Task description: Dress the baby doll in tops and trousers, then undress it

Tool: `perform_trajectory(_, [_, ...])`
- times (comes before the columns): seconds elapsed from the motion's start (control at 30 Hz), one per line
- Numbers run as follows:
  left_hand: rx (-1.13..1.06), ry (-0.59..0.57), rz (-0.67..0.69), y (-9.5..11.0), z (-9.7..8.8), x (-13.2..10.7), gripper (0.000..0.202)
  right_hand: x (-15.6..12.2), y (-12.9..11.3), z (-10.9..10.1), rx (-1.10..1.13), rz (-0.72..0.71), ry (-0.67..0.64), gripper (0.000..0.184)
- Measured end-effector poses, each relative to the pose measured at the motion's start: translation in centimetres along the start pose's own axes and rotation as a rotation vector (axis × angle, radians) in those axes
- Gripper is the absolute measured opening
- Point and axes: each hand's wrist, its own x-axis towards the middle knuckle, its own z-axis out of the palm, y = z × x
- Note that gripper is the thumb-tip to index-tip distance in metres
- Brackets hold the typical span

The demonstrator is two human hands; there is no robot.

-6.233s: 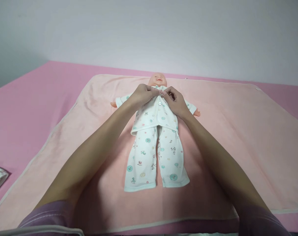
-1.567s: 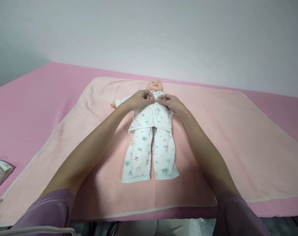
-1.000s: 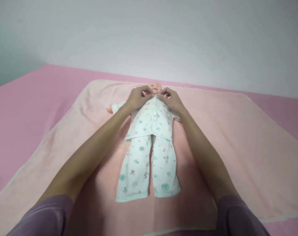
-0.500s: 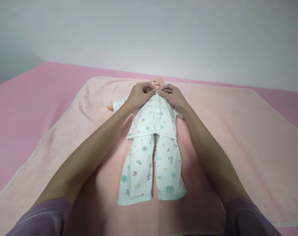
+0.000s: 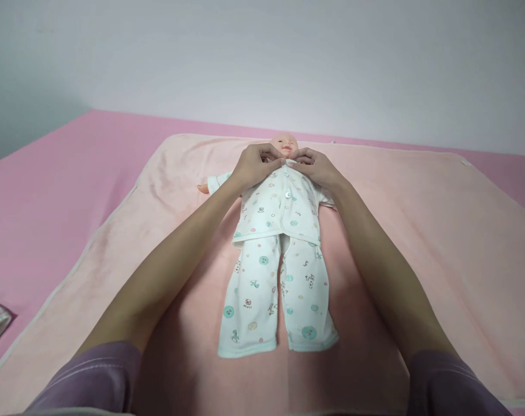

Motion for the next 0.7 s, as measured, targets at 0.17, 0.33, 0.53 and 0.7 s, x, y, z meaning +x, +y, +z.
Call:
perform_trajectory(0.17, [-0.005, 0.043, -0.012, -0.2, 0.3, -0.1, 0.017, -0.1, 0.7, 0.4, -0.037, -0.087, 0.037, 0.055])
perform_trajectory(0.33, [-0.007, 0.049, -0.031, -0.1, 0.4, -0.2, 0.015, 0.3, 1.5, 0.4, -0.024, -0.127, 0.052, 0.053])
perform_trajectory(0.53, [-0.02, 0.039, -0.067, 0.2, 0.5, -0.2, 0.013, 0.8, 1.8, 1.0, -0.047, -0.116, 0.117, 0.043])
perform_trajectory(0.7, [-0.016, 0.024, -0.107, 0.4, 0.5, -0.2, 0.018, 0.5, 1.5, 1.4, -0.124, -0.19, 0.132, 0.031])
